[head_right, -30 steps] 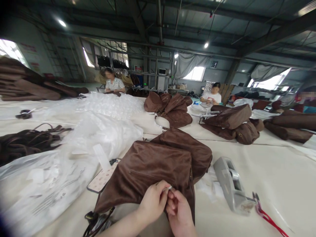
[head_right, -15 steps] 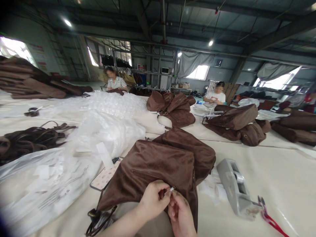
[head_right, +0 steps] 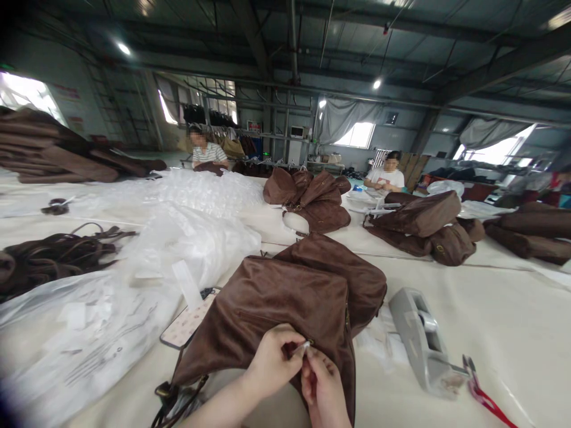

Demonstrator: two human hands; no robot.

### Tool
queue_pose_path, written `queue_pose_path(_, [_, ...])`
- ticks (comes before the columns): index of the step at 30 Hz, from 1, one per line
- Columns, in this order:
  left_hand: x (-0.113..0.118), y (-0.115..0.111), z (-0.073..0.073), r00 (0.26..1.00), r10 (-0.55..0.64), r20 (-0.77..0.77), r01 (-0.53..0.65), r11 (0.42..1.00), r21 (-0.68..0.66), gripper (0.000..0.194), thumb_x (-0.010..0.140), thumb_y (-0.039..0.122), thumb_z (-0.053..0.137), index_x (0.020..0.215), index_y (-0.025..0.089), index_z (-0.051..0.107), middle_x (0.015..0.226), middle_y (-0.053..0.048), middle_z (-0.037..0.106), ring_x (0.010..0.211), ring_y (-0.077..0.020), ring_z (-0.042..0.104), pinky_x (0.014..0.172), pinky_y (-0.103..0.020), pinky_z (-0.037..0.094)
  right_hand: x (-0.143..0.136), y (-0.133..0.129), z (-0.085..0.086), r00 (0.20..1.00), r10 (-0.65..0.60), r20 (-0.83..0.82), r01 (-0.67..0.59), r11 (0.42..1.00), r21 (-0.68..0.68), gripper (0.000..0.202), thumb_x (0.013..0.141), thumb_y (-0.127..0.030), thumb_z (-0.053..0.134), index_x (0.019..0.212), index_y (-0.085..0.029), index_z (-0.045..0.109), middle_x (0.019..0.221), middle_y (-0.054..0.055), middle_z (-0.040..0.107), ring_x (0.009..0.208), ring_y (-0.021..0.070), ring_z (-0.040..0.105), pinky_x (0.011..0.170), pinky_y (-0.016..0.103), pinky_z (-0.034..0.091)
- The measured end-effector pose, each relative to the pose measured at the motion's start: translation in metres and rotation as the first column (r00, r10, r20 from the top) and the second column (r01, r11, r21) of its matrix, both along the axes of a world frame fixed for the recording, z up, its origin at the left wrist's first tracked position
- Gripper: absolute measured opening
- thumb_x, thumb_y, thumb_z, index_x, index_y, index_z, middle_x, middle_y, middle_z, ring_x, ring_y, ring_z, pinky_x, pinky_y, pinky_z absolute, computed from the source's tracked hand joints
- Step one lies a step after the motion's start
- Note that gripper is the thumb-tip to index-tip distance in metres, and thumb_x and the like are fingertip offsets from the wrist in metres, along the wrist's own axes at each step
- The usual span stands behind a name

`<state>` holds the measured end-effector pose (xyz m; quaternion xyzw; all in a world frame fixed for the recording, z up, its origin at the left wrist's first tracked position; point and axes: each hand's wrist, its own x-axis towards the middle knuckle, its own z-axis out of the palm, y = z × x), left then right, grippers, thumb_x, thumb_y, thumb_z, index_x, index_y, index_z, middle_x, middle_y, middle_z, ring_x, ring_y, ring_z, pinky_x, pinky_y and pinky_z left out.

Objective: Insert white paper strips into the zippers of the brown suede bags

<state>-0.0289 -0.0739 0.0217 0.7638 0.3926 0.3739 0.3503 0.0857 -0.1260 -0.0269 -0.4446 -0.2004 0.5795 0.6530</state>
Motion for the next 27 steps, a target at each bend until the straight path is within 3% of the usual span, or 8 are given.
queue_pose_path(4, [0.001, 0.004, -0.001, 0.994, -0.005, 0.109, 0.014, 0.997, -0.082, 0.016, 0.070, 0.011, 0.057, 0.075, 0.018, 0.070, 0.078, -0.003, 0.064, 0.070, -0.0113, 0.058, 0.062, -0.020, 0.044, -0.001, 0.000, -0.001, 1.000, 0.008, 0.017, -0.008, 1.000, -0.009, 0.041, 0.065, -0.047, 0.076, 0.059, -0.015, 0.050, 0.050, -0.006, 0.046, 0.034, 0.0008, 0.029, 0.034, 0.017, 0.012])
queue_pose_path(8, [0.000, 0.006, -0.002, 0.993, -0.001, 0.119, 0.015, 0.993, -0.114, 0.015, 0.069, 0.009, 0.058, 0.075, 0.017, 0.069, 0.079, -0.003, 0.066, 0.070, -0.0116, 0.059, 0.060, -0.019, 0.045, -0.002, 0.000, -0.002, 0.999, -0.002, 0.039, 0.003, 1.000, -0.013, 0.044, 0.066, -0.049, 0.074, 0.058, -0.015, 0.049, 0.049, -0.006, 0.045, 0.033, 0.0003, 0.028, 0.033, 0.016, 0.011])
queue_pose_path(12, [-0.001, 0.006, -0.004, 0.994, 0.012, 0.105, 0.000, 0.993, -0.120, 0.030, 0.070, 0.010, 0.058, 0.098, 0.019, 0.062, 0.078, 0.001, 0.068, 0.066, -0.0111, 0.060, 0.059, -0.020, 0.046, -0.003, 0.001, -0.004, 0.999, -0.017, 0.050, 0.019, 0.999, -0.026, 0.044, 0.064, -0.049, 0.076, 0.060, -0.015, 0.049, 0.050, -0.006, 0.046, 0.033, 0.0003, 0.028, 0.033, 0.016, 0.011])
queue_pose_path(17, [-0.004, 0.001, -0.006, 0.999, 0.033, -0.036, -0.027, 0.988, 0.149, 0.045, 0.072, 0.007, 0.054, 0.114, 0.023, 0.053, 0.078, 0.003, 0.068, 0.076, -0.0161, 0.060, 0.073, -0.029, 0.048, -0.004, 0.004, -0.010, 0.998, -0.031, 0.057, 0.031, 1.000, 0.001, 0.045, 0.063, -0.050, 0.075, 0.056, -0.015, 0.049, 0.048, -0.007, 0.044, 0.032, 0.0001, 0.024, 0.032, 0.017, 0.010])
queue_pose_path(21, [-0.007, -0.007, -0.003, 0.992, -0.042, -0.117, 0.080, 0.939, 0.336, 0.045, 0.075, 0.009, 0.052, 0.117, 0.026, 0.051, 0.079, 0.001, 0.067, 0.082, -0.0197, 0.059, 0.075, -0.034, 0.047, -0.002, 0.006, -0.008, 1.000, -0.030, -0.005, 0.029, 0.999, -0.018, 0.044, 0.057, -0.049, 0.077, 0.054, -0.016, 0.048, 0.040, -0.009, 0.035, 0.032, 0.0011, 0.021, 0.033, 0.017, 0.010])
queue_pose_path(24, [-0.011, -0.009, -0.001, 0.996, -0.086, -0.038, 0.094, 0.921, 0.378, 0.045, 0.076, 0.014, 0.053, 0.120, 0.024, 0.048, 0.077, 0.001, 0.066, 0.078, -0.0187, 0.059, 0.074, -0.033, 0.048, -0.001, 0.005, -0.002, 0.997, -0.038, -0.062, 0.035, 0.999, -0.040, 0.040, 0.056, -0.044, 0.077, 0.053, -0.017, 0.047, 0.042, -0.009, 0.037, 0.033, 0.0017, 0.024, 0.033, 0.017, 0.012])
queue_pose_path(27, [-0.014, -0.005, 0.000, 0.995, 0.001, 0.103, -0.037, 0.937, 0.348, 0.036, 0.080, 0.016, 0.050, 0.116, 0.021, 0.049, 0.074, 0.000, 0.064, 0.068, -0.0149, 0.058, 0.069, -0.029, 0.048, 0.000, 0.005, 0.004, 0.985, -0.073, -0.159, 0.059, 0.994, -0.094, 0.033, 0.056, -0.040, 0.076, 0.062, -0.015, 0.055, 0.049, -0.006, 0.046, 0.037, 0.0029, 0.033, 0.035, 0.015, 0.019])
